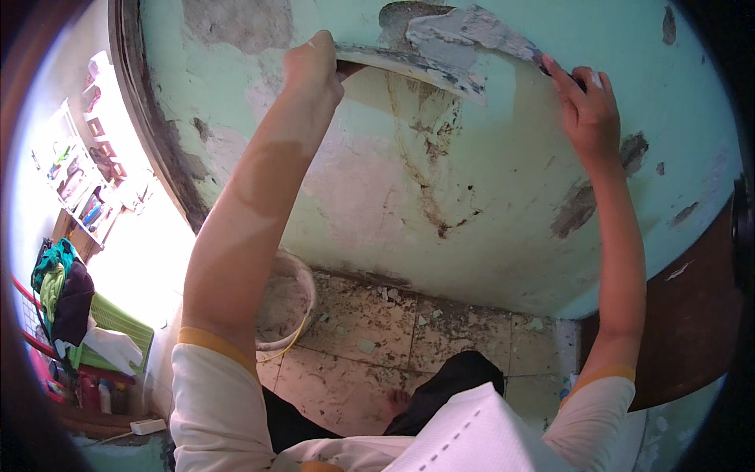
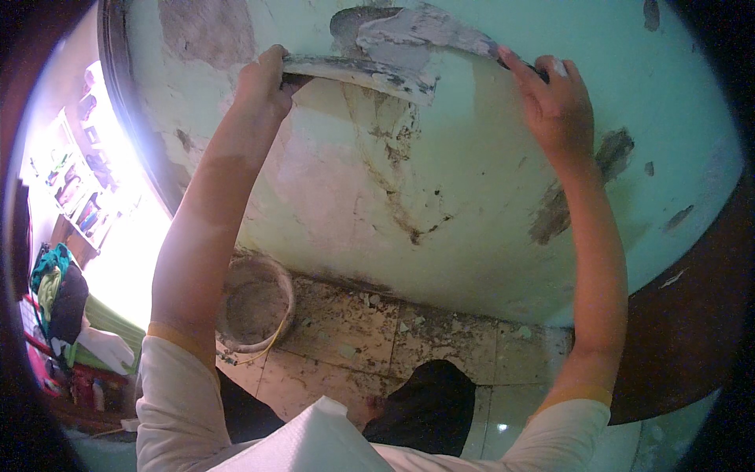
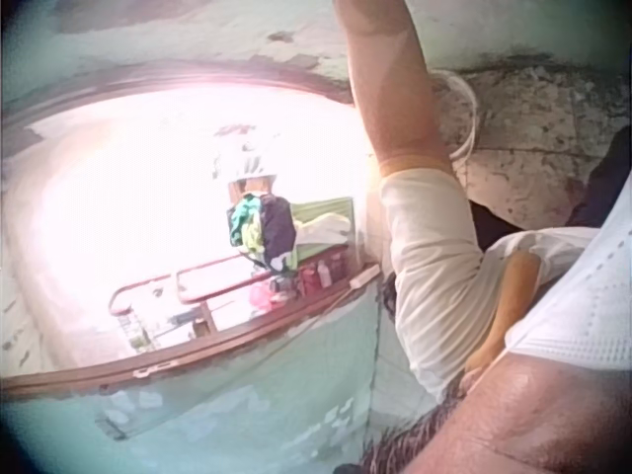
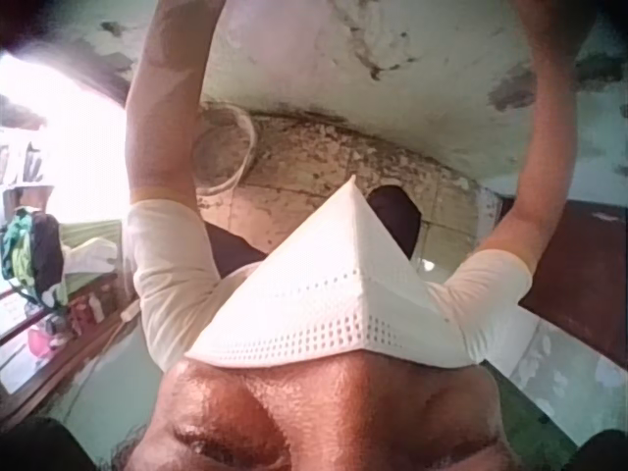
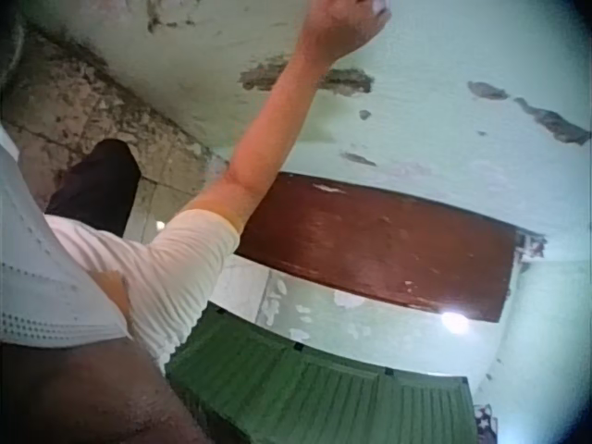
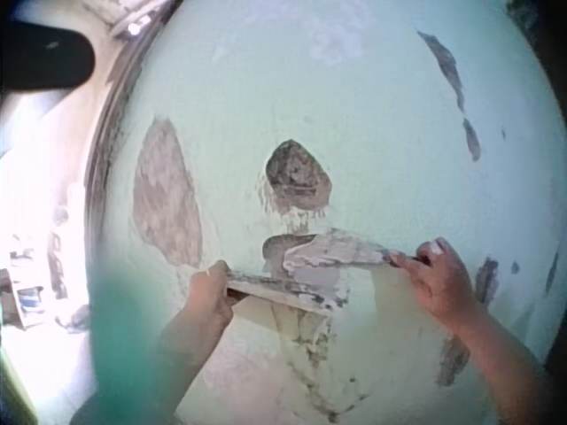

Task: The person applies plaster to damaged sections of a wall using a putty knife and a larger flat tool, picking up material from a bucket on the floor and spreading it across the surface.

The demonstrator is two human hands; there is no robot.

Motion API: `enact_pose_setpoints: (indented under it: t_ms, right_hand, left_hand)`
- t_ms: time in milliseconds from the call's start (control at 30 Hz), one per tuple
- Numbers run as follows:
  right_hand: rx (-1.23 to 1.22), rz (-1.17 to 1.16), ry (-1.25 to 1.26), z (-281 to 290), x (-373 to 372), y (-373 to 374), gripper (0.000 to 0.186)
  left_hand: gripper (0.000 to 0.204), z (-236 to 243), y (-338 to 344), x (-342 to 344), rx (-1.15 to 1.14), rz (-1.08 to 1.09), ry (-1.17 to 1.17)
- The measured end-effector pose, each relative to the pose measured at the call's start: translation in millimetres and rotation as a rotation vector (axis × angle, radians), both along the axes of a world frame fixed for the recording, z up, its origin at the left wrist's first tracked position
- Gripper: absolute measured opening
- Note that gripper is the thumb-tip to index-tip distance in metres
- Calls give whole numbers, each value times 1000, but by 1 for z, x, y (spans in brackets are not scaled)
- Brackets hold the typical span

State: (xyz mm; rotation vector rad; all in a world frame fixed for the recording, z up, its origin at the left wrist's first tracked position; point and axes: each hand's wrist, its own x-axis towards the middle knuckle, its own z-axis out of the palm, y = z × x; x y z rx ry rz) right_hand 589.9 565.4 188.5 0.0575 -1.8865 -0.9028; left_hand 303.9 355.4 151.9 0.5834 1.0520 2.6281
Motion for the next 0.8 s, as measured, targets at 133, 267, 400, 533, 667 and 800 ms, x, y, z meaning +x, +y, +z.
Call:
enact_pose_setpoints:
  t_ms: [133, 267, 400, 533, 667, 800]
  right_hand:
    - [-16, 29, -19, 3, 11, -3, 49]
    - [-65, 132, -99, -3, -22, -18, 49]
    - [-72, 62, -115, -9, -30, -11, 50]
    - [-54, 42, -101, 1, 9, 13, 48]
    - [-114, 72, -100, 4, 23, 8, 47]
    - [-47, 131, -158, 5, -26, -14, 47]
  left_hand:
    - [32, -2, 4, 7, 21, 11, 8]
    - [33, -6, 7, -3, -3, 18, 18]
    - [26, -7, 8, -7, -150, 83, 33]
    - [23, -13, 16, -23, -256, 158, 29]
    - [24, -11, 12, -14, -208, 138, 30]
    - [22, -8, 10, -6, -141, 159, 35]
